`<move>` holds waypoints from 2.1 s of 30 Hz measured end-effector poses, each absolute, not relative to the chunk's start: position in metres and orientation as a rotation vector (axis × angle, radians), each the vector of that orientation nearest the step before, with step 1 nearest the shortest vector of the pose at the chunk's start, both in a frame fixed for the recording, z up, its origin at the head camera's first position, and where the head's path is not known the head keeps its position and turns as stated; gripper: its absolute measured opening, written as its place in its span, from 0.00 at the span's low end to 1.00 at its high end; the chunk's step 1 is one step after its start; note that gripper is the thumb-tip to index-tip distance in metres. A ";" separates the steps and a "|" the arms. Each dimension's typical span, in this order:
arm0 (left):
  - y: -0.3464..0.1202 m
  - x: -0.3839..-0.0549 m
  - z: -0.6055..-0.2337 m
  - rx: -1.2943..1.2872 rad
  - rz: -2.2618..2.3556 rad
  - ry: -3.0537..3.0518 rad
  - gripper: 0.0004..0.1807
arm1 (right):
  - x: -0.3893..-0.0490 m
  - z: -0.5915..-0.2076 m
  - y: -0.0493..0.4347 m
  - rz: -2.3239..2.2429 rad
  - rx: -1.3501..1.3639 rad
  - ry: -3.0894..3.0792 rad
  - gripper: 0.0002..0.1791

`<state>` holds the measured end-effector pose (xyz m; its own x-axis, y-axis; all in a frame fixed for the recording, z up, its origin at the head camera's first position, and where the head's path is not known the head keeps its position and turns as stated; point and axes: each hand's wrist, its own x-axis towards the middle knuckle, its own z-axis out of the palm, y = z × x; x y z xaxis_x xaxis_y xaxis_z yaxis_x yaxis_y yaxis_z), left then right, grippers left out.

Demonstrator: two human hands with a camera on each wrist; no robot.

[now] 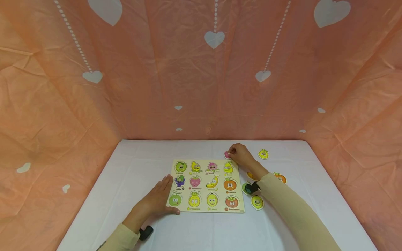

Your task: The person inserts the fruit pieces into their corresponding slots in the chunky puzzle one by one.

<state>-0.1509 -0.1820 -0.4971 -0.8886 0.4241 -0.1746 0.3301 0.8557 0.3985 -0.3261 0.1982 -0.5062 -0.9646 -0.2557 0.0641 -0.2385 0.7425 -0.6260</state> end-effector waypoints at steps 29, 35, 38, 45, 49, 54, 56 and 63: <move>-0.182 -0.151 -0.500 0.533 0.527 2.756 0.74 | -0.304 -0.489 0.181 -1.189 -0.535 2.842 0.06; -0.183 -0.152 -0.502 0.546 0.525 2.767 0.74 | -0.296 -0.483 0.173 -1.161 -0.612 2.875 0.05; -0.184 -0.152 -0.503 0.555 0.520 2.775 0.74 | -0.293 -0.481 0.169 -1.143 -0.661 2.900 0.04; -0.184 -0.152 -0.504 0.563 0.503 2.781 0.74 | -0.286 -0.482 0.161 -1.127 -0.750 2.909 0.04; -0.183 -0.152 -0.503 0.558 0.503 2.780 0.74 | -0.280 -0.481 0.155 -1.130 -0.766 2.878 0.03; -0.183 -0.152 -0.502 0.555 0.508 2.780 0.74 | -0.273 -0.479 0.147 -1.137 -0.792 2.853 0.03; -0.182 -0.151 -0.502 0.552 0.508 2.778 0.74 | -0.270 -0.479 0.144 -1.135 -0.807 2.851 0.03; -0.182 -0.152 -0.501 0.546 0.511 2.774 0.74 | -0.262 -0.478 0.134 -1.137 -0.786 2.812 0.03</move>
<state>-0.1516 -0.1820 -0.5012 -0.8933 0.4074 -0.1897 0.3129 0.8669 0.3880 -0.2622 0.1342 -0.4775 -0.8741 -0.4532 0.1746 -0.4473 0.6110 -0.6531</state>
